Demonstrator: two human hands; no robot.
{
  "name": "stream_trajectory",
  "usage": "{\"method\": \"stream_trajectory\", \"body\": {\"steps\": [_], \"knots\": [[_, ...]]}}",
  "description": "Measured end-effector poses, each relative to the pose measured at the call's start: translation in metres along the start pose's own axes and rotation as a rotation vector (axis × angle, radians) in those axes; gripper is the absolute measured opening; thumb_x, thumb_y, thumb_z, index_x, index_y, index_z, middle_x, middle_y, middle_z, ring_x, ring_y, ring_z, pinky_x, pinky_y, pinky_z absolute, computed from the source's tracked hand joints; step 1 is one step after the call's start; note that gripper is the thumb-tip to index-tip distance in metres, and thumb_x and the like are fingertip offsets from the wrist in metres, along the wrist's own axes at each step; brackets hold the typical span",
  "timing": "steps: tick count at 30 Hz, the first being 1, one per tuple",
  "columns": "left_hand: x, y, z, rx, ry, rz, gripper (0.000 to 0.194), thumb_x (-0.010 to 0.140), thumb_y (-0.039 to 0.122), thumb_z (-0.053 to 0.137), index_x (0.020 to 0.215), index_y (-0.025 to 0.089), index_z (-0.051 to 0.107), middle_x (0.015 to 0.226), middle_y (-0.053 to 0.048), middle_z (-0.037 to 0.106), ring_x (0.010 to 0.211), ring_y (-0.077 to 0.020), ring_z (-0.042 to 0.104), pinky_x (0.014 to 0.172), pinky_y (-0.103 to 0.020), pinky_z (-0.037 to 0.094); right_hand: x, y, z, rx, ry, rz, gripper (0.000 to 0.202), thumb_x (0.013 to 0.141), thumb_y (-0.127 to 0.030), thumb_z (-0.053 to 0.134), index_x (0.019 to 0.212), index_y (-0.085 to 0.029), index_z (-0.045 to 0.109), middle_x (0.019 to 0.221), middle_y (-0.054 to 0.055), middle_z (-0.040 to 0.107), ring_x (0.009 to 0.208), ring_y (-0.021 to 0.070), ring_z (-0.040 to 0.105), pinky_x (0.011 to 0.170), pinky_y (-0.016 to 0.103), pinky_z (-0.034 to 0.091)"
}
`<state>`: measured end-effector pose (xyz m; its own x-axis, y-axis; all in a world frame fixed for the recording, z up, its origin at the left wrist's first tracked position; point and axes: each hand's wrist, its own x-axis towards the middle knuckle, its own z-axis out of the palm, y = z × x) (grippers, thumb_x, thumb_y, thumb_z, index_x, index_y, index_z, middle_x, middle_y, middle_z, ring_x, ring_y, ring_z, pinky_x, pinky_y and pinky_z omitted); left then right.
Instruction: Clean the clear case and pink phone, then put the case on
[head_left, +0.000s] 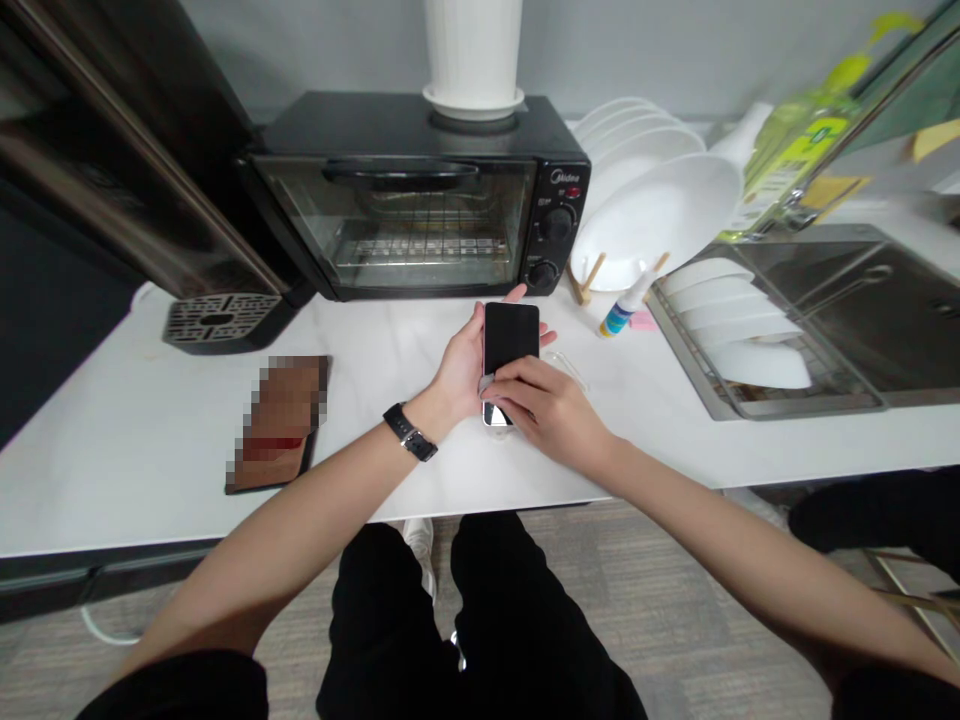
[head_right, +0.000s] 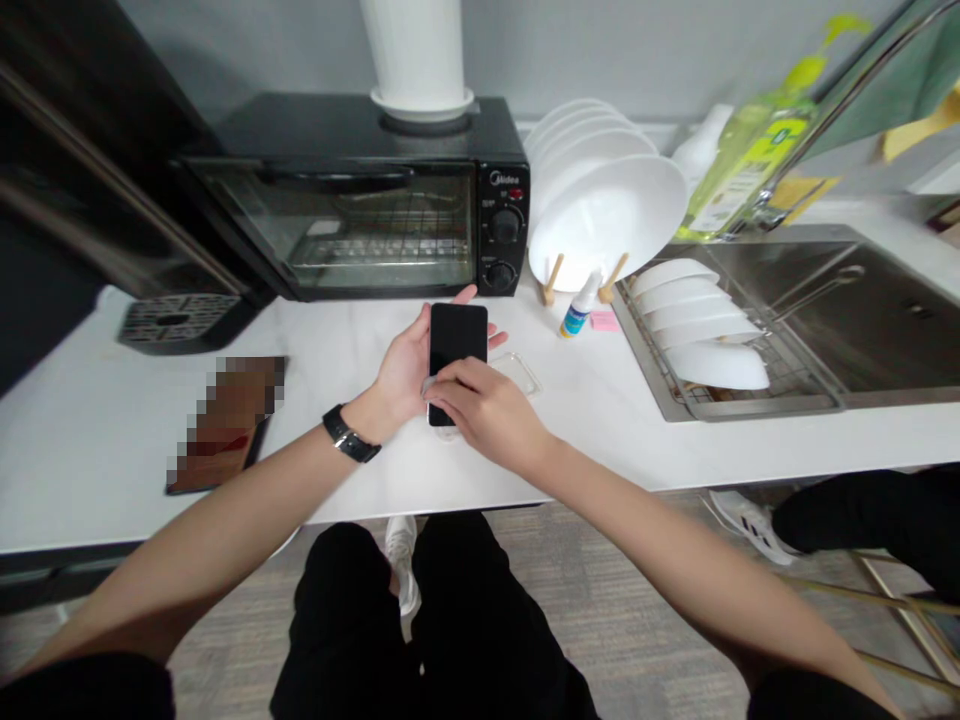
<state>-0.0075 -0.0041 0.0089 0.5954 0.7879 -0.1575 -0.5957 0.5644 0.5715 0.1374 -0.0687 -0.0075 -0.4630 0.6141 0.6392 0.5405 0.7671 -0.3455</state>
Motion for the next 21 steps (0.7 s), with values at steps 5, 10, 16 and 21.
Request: {"method": "stream_trajectory", "body": {"steps": [5, 10, 16, 21], "knots": [[0.001, 0.0, -0.001, 0.024, 0.009, 0.041, 0.06, 0.111, 0.056, 0.033, 0.165, 0.032, 0.043, 0.111, -0.008, 0.078, 0.12, -0.0295, 0.074, 0.09, -0.037, 0.059, -0.027, -0.007, -0.008, -0.001, -0.053, -0.022, 0.017, 0.104, -0.015, 0.058, 0.107, -0.017, 0.075, 0.103, 0.011, 0.075, 0.095, 0.021, 0.072, 0.081, 0.035, 0.064], [0.001, 0.003, 0.001, 0.007, 0.027, 0.034, 0.059, 0.111, 0.057, 0.033, 0.164, 0.033, 0.045, 0.108, -0.008, 0.079, 0.115, -0.0288, 0.075, 0.092, -0.038, 0.059, -0.036, 0.001, -0.022, -0.017, -0.026, 0.032, 0.018, 0.104, -0.015, 0.059, 0.109, -0.019, 0.075, 0.106, 0.011, 0.074, 0.097, 0.0208, 0.073, 0.083, 0.036, 0.065], [0.0, 0.002, 0.004, 0.002, 0.015, -0.007, 0.061, 0.112, 0.057, 0.028, 0.163, 0.03, 0.046, 0.104, -0.007, 0.079, 0.102, -0.0248, 0.077, 0.088, -0.038, 0.059, -0.019, 0.023, -0.029, -0.066, 0.064, 0.108, 0.021, 0.105, -0.022, 0.058, 0.109, -0.025, 0.078, 0.103, 0.009, 0.074, 0.097, 0.0225, 0.072, 0.083, 0.04, 0.064], [-0.001, 0.0, 0.007, -0.041, 0.034, -0.049, 0.057, 0.113, 0.051, 0.027, 0.155, 0.026, 0.057, 0.088, -0.002, 0.077, 0.069, -0.0155, 0.07, 0.072, -0.029, 0.055, 0.008, 0.049, -0.032, -0.143, 0.124, 0.133, 0.021, 0.105, -0.024, 0.058, 0.106, -0.024, 0.079, 0.103, 0.009, 0.074, 0.097, 0.0237, 0.07, 0.085, 0.041, 0.061]]}}
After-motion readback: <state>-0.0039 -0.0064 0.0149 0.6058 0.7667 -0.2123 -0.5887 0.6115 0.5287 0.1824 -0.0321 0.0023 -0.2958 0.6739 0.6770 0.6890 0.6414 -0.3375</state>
